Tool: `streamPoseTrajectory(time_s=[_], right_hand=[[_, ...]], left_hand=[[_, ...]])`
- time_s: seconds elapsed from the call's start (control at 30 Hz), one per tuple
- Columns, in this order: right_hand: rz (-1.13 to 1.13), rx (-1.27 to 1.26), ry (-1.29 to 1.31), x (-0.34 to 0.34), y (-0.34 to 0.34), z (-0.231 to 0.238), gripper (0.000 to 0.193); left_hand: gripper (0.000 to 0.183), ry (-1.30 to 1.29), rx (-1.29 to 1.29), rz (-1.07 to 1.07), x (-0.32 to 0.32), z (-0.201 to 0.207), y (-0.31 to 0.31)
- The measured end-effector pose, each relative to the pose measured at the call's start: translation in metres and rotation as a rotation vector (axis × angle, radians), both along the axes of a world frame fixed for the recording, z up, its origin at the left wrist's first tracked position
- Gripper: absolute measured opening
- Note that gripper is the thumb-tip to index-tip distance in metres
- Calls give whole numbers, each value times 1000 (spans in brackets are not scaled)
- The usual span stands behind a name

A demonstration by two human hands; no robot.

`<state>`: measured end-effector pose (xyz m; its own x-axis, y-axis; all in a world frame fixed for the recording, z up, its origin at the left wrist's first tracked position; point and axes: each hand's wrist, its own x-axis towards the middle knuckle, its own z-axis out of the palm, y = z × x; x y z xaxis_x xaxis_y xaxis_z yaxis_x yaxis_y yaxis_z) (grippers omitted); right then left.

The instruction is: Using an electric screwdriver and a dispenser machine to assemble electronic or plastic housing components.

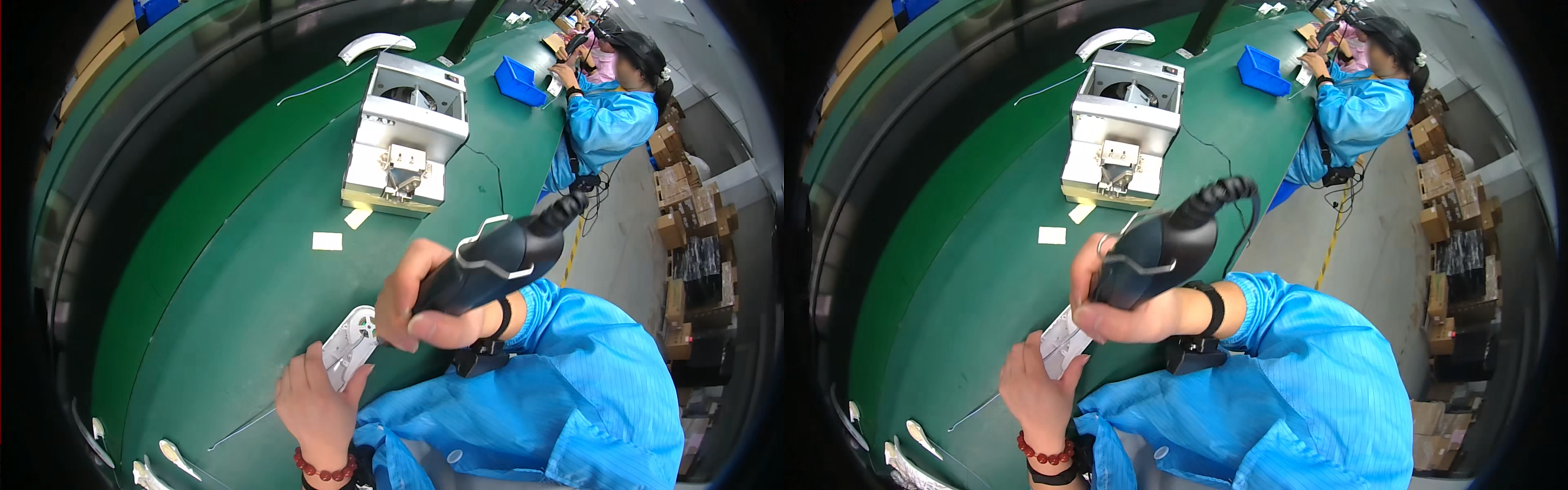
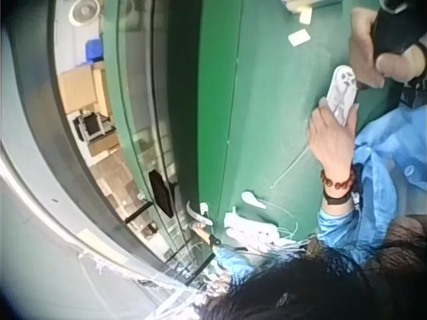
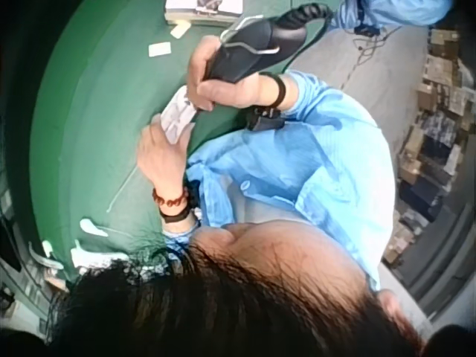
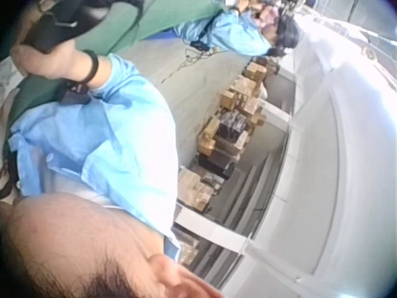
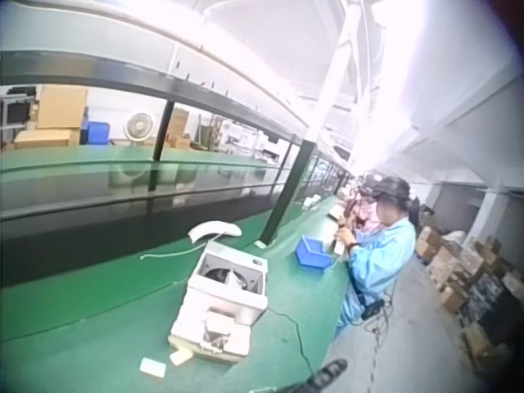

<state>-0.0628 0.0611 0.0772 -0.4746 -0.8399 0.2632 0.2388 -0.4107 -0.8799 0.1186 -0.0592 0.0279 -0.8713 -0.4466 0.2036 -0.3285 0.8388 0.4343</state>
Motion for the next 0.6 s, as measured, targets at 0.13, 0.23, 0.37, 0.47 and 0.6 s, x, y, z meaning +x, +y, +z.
streamPoseTrajectory(time_s=[0.13,0.23,0.37,0.47,0.6], right_hand=[[-1,27,-72,8,0,-4,17],[-10,70,-86,10,1,-7,18],[-33,78,-82,11,2,-9,18],[-26,79,-76,10,2,-9,18],[-45,66,-34,7,2,-4,18]], left_hand=[[63,-19,16,9,1,4,1],[63,1,12,1,2,2,1],[64,2,13,-2,3,2,1],[64,0,12,-1,3,3,1],[64,5,-31,-6,3,0,1]])
